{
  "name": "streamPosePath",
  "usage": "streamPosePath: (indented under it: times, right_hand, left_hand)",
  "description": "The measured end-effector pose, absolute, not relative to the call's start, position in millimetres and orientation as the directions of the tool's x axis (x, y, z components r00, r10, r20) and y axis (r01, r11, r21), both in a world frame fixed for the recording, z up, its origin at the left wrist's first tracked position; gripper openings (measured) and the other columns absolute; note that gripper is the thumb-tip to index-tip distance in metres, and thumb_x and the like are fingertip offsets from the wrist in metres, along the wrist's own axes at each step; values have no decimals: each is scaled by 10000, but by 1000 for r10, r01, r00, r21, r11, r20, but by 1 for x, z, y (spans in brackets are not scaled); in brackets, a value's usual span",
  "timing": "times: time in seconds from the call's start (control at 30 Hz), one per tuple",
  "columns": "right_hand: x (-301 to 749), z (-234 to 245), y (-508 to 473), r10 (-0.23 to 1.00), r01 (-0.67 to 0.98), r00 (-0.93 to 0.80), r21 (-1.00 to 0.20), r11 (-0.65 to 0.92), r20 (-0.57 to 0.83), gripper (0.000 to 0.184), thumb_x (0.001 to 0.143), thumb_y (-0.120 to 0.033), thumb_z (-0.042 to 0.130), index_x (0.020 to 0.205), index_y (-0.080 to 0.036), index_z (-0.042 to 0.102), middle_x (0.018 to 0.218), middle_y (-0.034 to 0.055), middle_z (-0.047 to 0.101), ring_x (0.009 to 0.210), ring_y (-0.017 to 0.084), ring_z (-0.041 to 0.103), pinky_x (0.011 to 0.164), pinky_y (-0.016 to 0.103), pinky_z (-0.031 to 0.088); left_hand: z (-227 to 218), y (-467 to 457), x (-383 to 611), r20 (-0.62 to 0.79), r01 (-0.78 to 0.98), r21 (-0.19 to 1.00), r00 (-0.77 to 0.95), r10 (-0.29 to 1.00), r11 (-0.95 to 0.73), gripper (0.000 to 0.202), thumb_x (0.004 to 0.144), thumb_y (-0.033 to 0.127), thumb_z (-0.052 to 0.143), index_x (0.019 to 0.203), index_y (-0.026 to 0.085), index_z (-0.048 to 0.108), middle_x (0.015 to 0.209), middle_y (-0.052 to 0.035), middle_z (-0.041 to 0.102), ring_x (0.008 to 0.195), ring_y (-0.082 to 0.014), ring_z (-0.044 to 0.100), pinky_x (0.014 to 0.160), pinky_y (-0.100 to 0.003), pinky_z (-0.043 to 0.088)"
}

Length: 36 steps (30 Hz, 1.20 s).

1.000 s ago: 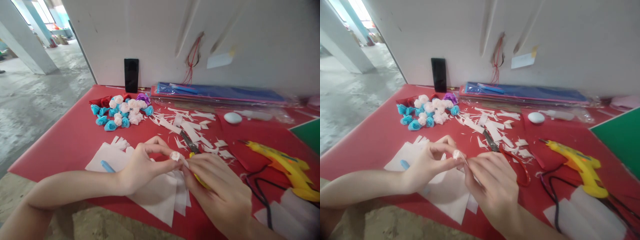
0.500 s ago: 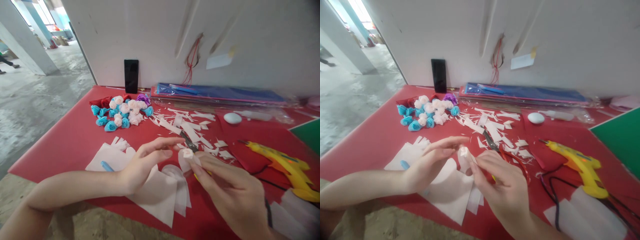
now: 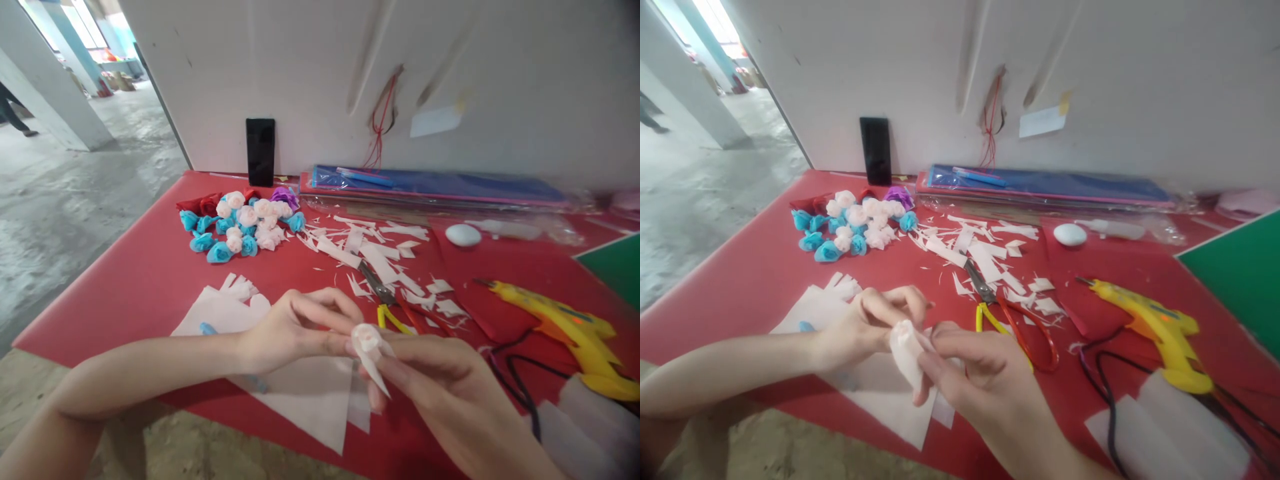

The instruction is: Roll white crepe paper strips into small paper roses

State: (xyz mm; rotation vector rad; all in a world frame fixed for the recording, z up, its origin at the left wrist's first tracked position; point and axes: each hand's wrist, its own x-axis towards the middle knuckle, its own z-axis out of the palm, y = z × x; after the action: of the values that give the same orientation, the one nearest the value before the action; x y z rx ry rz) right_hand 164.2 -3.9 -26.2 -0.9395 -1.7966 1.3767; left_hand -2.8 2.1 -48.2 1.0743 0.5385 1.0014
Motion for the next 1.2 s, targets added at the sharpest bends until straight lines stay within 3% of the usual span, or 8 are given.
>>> streamPosePath:
  times: [0.2,0.33,0.5,0.6,0.73,1.0,1.2]
  right_hand:
    - [165,-28,-1,795,-37,-606,-999,18,37,196,789,-280,566,624,-262,672,460,-53,548,431,72,504,440,166,435]
    - [163,-30,-1,790,-64,-613,-998,-21,23,209,797,-310,554,640,-263,683,487,-41,580,419,77,526,439,176,460]
    - [160,-27,-2,832,46,-548,-990,131,85,193,789,-264,564,639,-260,685,492,-34,603,449,104,559,454,193,472]
    - [158,-20,-4,825,126,-514,-931,342,233,262,788,-162,512,594,-268,651,490,-40,592,485,122,589,510,213,503]
    - [158,-19,-8,767,176,-477,-808,562,430,247,720,-68,493,679,-291,591,546,-55,606,534,137,615,535,226,524]
    - [157,-28,-11,767,298,-463,-737,606,443,191,689,-76,544,661,-262,512,560,-55,587,516,135,598,515,223,513]
    - [156,-23,-10,742,251,-490,-741,622,457,166,750,-125,525,633,-238,557,528,-49,592,476,117,584,517,211,515]
  left_hand:
    - [-47,1,-3,98,-380,917,513,853,124,81,669,310,686,746,314,707,772,14,534,722,-83,509,691,-234,454]
    - [-46,3,-3,103,-371,923,488,867,99,85,664,292,695,746,312,709,747,5,534,719,-96,508,700,-250,457]
    - [-47,2,-2,125,-358,932,441,889,47,127,648,212,709,721,317,712,733,9,537,688,-101,516,704,-263,460]
    - [-48,0,-1,147,-364,931,418,897,17,156,652,173,699,725,311,712,741,14,545,661,-98,529,716,-282,458]
    - [-49,-2,-1,188,-341,938,359,914,-60,71,642,200,707,689,252,699,717,14,549,664,-95,517,796,-301,425]
    - [-47,-4,1,210,-327,941,377,902,-83,82,651,173,670,656,169,588,745,-9,522,722,-111,503,705,-247,431]
    - [-45,-9,4,191,-350,936,414,890,-38,91,681,190,648,684,157,563,816,-17,520,623,-92,539,642,-268,452]
